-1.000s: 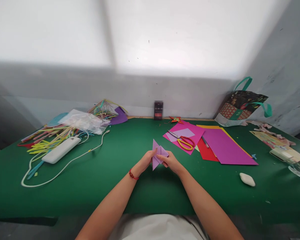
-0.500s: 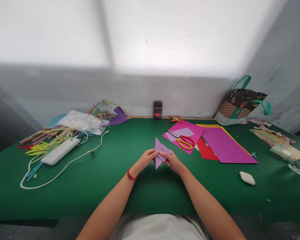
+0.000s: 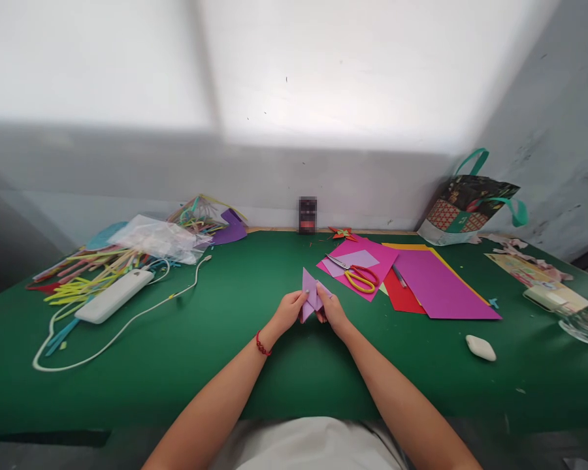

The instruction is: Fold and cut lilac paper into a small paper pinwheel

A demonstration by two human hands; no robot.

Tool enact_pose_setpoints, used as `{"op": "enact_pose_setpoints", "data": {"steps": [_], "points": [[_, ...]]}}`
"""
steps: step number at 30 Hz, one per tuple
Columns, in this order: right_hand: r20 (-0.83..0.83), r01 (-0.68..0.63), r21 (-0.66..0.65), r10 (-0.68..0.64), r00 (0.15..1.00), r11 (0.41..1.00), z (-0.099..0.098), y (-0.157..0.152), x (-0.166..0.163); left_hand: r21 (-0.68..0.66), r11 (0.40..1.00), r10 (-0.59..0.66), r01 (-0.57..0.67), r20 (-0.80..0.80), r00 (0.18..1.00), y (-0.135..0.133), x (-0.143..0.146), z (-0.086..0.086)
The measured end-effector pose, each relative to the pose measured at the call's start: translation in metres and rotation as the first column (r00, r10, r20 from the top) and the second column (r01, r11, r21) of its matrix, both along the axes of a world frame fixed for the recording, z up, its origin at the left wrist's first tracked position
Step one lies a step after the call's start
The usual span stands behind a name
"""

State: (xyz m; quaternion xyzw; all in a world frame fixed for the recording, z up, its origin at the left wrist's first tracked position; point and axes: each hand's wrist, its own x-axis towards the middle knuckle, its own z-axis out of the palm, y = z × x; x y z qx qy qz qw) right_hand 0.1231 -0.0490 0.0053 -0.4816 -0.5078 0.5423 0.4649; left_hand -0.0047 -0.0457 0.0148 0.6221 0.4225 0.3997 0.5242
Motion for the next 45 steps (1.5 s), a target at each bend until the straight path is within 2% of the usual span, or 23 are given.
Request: {"op": "enact_pose_setpoints", "data": {"steps": [3,8,17,22,28,33,35,39,45], "points": [[0.008,-0.035,0.053,0.034,0.999,0.998,0.0,-0.004,-0.002,-0.021,1.0,-0.004,0.004,0.028,1.0,-0.001,-0.001,-0.001],[-0.01,-0.006,0.1,0.007,1.0,0.995,0.001,-0.007,-0.004,-0.057,0.998,-0.002,0.004,0.043,0.999,-0.002,-0.001,-0.001],[-0.13,-0.049,0.08,0.059,0.99,0.996,0.0,-0.004,0.0,-0.104,0.993,-0.053,0.06,0.067,0.996,-0.004,-0.001,0.002],[-0.153,-0.036,0.048,0.043,0.987,0.998,-0.001,-0.003,0.0,-0.068,0.99,-0.118,0.122,0.051,0.992,-0.009,0.0,0.007],[-0.122,-0.086,0.04,0.09,0.988,0.996,0.0,-0.003,-0.002,-0.057,0.996,-0.065,0.068,0.041,0.997,-0.009,-0.002,0.005],[-0.154,0.033,0.031,-0.028,0.988,0.999,0.004,-0.003,-0.001,-0.084,0.995,-0.057,0.061,0.049,0.997,-0.005,-0.004,0.003],[-0.192,0.043,0.043,-0.034,0.981,0.998,0.005,-0.004,0.0,-0.092,0.993,-0.068,0.073,0.062,0.996,-0.006,-0.003,0.003],[-0.194,0.063,0.064,-0.049,0.98,0.996,0.009,-0.004,0.001,-0.078,0.983,-0.159,0.168,0.114,0.981,-0.006,0.0,0.0],[-0.199,0.163,0.076,-0.146,0.969,0.984,0.008,-0.004,-0.002,-0.147,0.949,-0.253,0.279,0.174,0.952,-0.001,0.002,-0.008]]}}
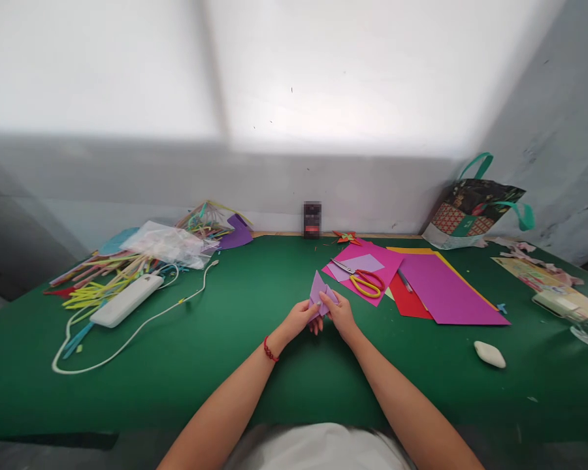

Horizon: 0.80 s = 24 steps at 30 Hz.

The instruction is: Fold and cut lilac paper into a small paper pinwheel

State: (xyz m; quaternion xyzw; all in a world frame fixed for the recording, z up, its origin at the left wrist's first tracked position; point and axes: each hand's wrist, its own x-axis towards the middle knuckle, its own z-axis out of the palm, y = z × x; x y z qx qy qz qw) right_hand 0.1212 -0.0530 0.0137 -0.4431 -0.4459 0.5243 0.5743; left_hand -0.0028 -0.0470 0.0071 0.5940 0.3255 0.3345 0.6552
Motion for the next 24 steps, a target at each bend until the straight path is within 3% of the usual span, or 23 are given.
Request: {"op": "enact_pose_setpoints", "data": {"steps": [13,17,24], "points": [[0.096,-0.096,0.077,0.088,0.992,0.992,-0.003,0.0,0.004,0.031,1.0,0.008,-0.007,-0.019,1.0,-0.003,-0.002,0.006],[0.126,-0.156,0.035,0.151,0.981,0.987,-0.002,-0.001,0.004,0.025,0.999,0.03,-0.029,-0.044,0.999,-0.005,-0.004,0.01],[0.083,-0.082,0.06,0.076,0.994,0.995,0.002,-0.004,0.003,0.033,0.999,0.012,-0.012,-0.001,1.0,-0.005,0.0,0.01]]}}
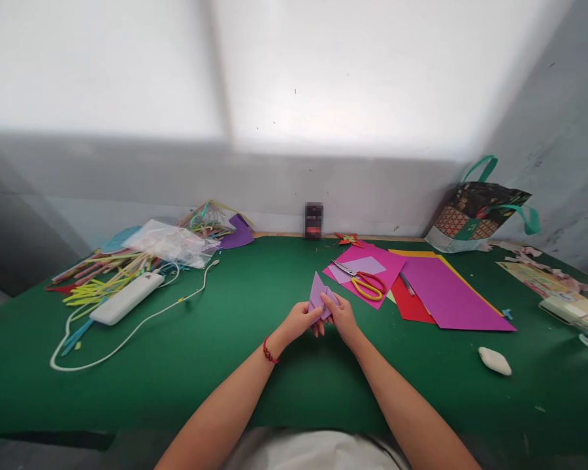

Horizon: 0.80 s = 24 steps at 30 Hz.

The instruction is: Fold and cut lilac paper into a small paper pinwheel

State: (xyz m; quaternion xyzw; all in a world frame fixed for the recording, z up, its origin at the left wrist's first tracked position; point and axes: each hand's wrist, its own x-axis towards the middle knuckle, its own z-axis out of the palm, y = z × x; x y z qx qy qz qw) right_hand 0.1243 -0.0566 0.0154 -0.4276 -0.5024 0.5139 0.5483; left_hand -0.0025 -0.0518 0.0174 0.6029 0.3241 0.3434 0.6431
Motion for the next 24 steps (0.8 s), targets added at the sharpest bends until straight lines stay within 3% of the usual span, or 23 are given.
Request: {"op": "enact_pose_setpoints", "data": {"steps": [6,14,24], "points": [[-0.083,0.059,-0.011,-0.06,0.995,0.998,0.0011,-0.0019,-0.0032,-0.057,0.998,-0.036,0.035,-0.02,0.999,-0.0008,0.0028,-0.0017],[-0.024,0.093,0.017,-0.092,0.995,0.996,-0.0041,0.001,-0.0055,-0.059,0.998,0.027,-0.031,-0.075,0.997,0.0036,0.0005,-0.0072],[0.053,-0.016,-0.069,0.02,0.998,0.997,0.0008,-0.0007,0.0007,-0.009,1.0,0.003,-0.004,-0.113,0.994,0.0021,-0.0028,-0.0017]]}}
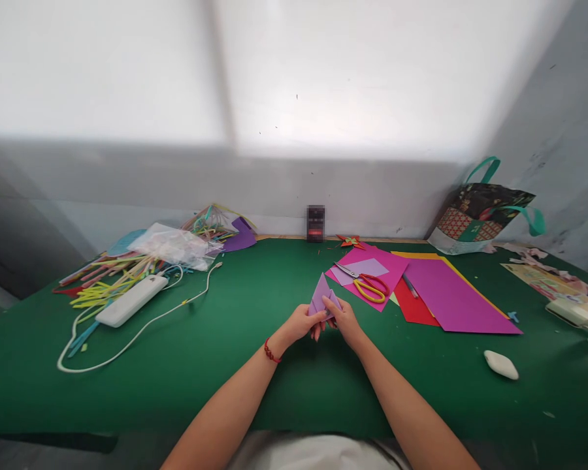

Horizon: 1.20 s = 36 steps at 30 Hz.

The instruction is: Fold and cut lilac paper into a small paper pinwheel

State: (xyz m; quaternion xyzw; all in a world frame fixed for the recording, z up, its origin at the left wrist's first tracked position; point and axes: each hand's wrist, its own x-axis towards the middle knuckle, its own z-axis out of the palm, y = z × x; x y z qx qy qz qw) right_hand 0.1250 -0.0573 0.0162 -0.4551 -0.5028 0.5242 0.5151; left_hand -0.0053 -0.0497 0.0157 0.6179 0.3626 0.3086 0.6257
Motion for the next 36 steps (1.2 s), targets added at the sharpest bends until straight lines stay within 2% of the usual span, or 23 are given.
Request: {"op": "enact_pose_setpoints", "data": {"steps": [9,15,19,25,32,36], "points": [[0.005,0.006,-0.011,-0.006,1.0,1.0,0.01,-0.002,0.005,-0.009,1.0,-0.029,0.028,-0.065,0.997,-0.001,-0.001,0.002],[-0.021,0.04,-0.011,-0.041,0.999,0.999,0.009,-0.002,0.003,-0.028,0.998,-0.052,0.051,-0.026,0.998,-0.001,0.0,0.002],[-0.038,0.053,-0.012,-0.054,0.998,0.999,0.009,-0.002,0.004,-0.04,0.995,-0.096,0.096,0.006,0.995,-0.002,0.0,0.001],[-0.029,0.008,-0.014,-0.009,1.0,1.0,0.009,-0.001,0.004,-0.137,0.97,-0.199,0.203,0.046,0.979,-0.004,-0.004,0.001],[0.001,0.003,-0.019,-0.003,1.0,1.0,0.002,0.003,0.003,-0.137,0.978,-0.155,0.155,0.007,0.988,0.003,-0.003,-0.011],[0.004,0.006,-0.006,-0.005,1.0,1.0,-0.003,0.006,0.003,-0.115,0.987,-0.115,0.114,-0.005,0.993,0.003,0.0,-0.01]]}}
